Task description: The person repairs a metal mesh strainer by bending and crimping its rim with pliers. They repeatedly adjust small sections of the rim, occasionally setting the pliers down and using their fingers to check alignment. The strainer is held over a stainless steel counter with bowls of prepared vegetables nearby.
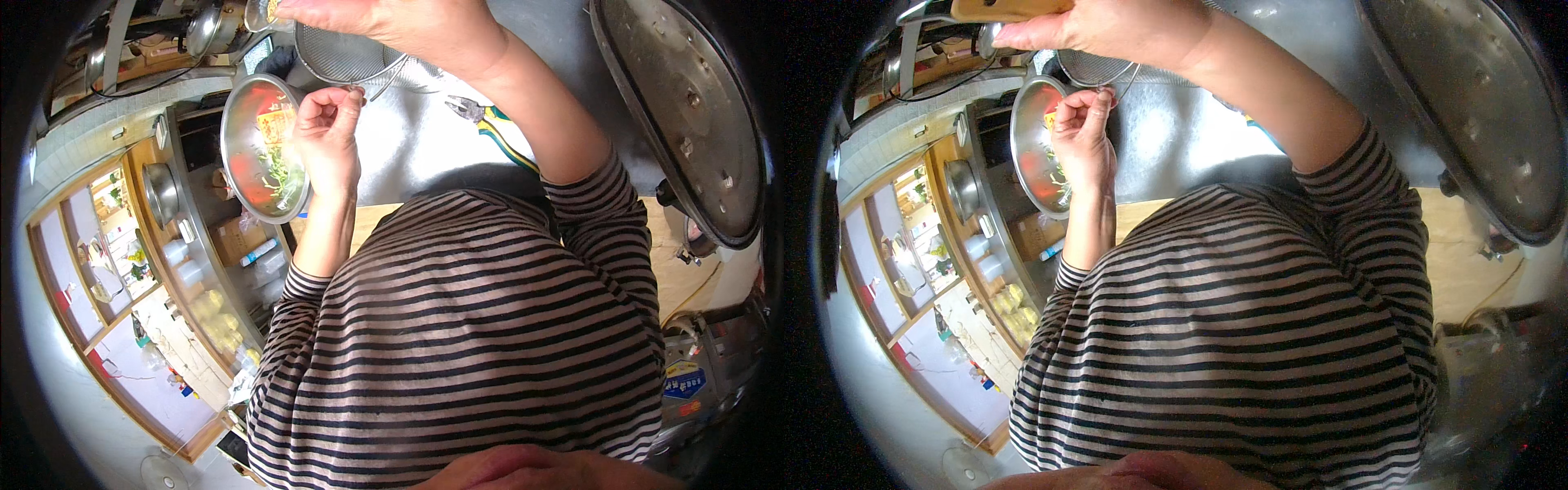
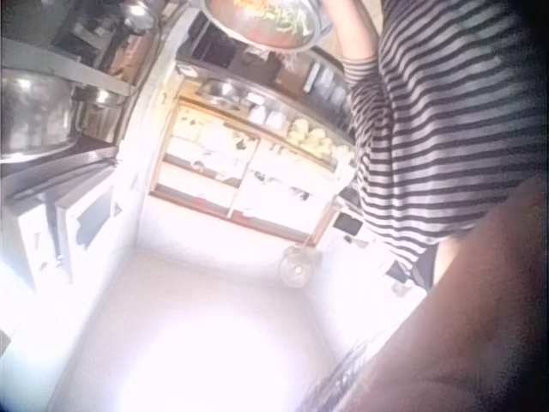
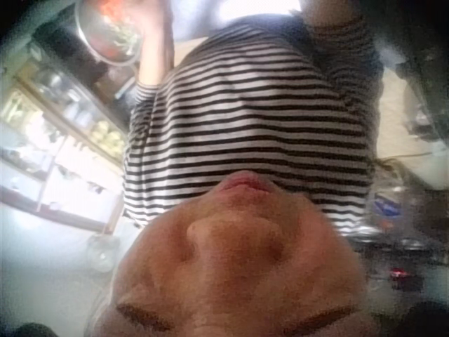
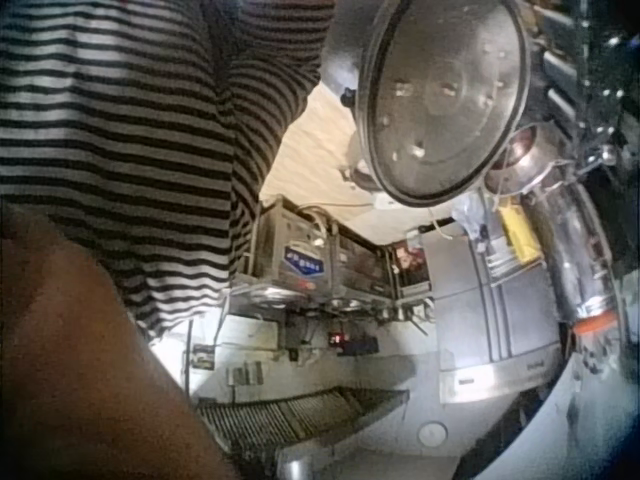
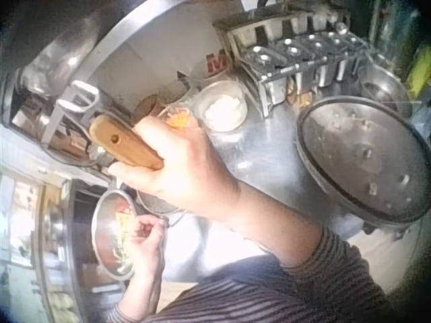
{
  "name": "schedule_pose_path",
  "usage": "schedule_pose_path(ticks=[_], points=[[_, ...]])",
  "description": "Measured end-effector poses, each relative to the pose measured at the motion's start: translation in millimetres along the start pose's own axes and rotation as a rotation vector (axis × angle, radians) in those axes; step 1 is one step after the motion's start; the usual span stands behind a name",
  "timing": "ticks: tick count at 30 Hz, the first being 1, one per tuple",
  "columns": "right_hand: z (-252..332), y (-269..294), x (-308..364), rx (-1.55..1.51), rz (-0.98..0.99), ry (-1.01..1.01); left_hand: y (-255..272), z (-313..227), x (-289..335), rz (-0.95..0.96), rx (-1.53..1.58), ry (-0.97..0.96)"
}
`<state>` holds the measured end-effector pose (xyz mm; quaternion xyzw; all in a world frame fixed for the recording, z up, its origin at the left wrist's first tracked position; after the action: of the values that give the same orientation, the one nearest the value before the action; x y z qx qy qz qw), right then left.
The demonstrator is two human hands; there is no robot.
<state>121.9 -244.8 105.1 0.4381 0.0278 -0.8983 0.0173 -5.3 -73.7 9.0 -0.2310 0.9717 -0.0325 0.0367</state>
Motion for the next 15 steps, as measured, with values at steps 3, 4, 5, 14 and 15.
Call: schedule_pose_path(ticks=[3, 4, 5, 14, 15], points=[[2.4, -2.2, -1.8, 0.076, 0.035, 0.037, 1.1, -5.6, -2.4, 0.016, 0.112, 0.025], [1.9, -3.8, -3.5, 0.074, 0.033, 0.029, 1.7, -8.2, -2.7, 0.026, 0.109, 0.025], [1.6, -5.1, -4.4, 0.072, 0.035, 0.025, 2.1, -10.9, -2.6, 0.039, 0.108, 0.018], [-9.9, -14.3, -4.6, -0.04, 0.155, -0.156, 4.2, -16.4, -4.7, -0.003, -0.21, -0.131], [-9.7, -14.5, -4.8, -0.036, 0.155, -0.148, 3.7, -17.7, -5.8, -0.001, -0.279, -0.166]])
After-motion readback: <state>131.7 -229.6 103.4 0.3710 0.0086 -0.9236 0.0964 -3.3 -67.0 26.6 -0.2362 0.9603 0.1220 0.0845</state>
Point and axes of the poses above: each hand's wrist, its own x-axis away from the middle knuckle, its own y-axis out of the back of the hand, z = x × y, the point moved 6 cm from there along -x, towards the middle knuckle, and after that the axes turned 9 degrees about x, right-handed, at the moved point
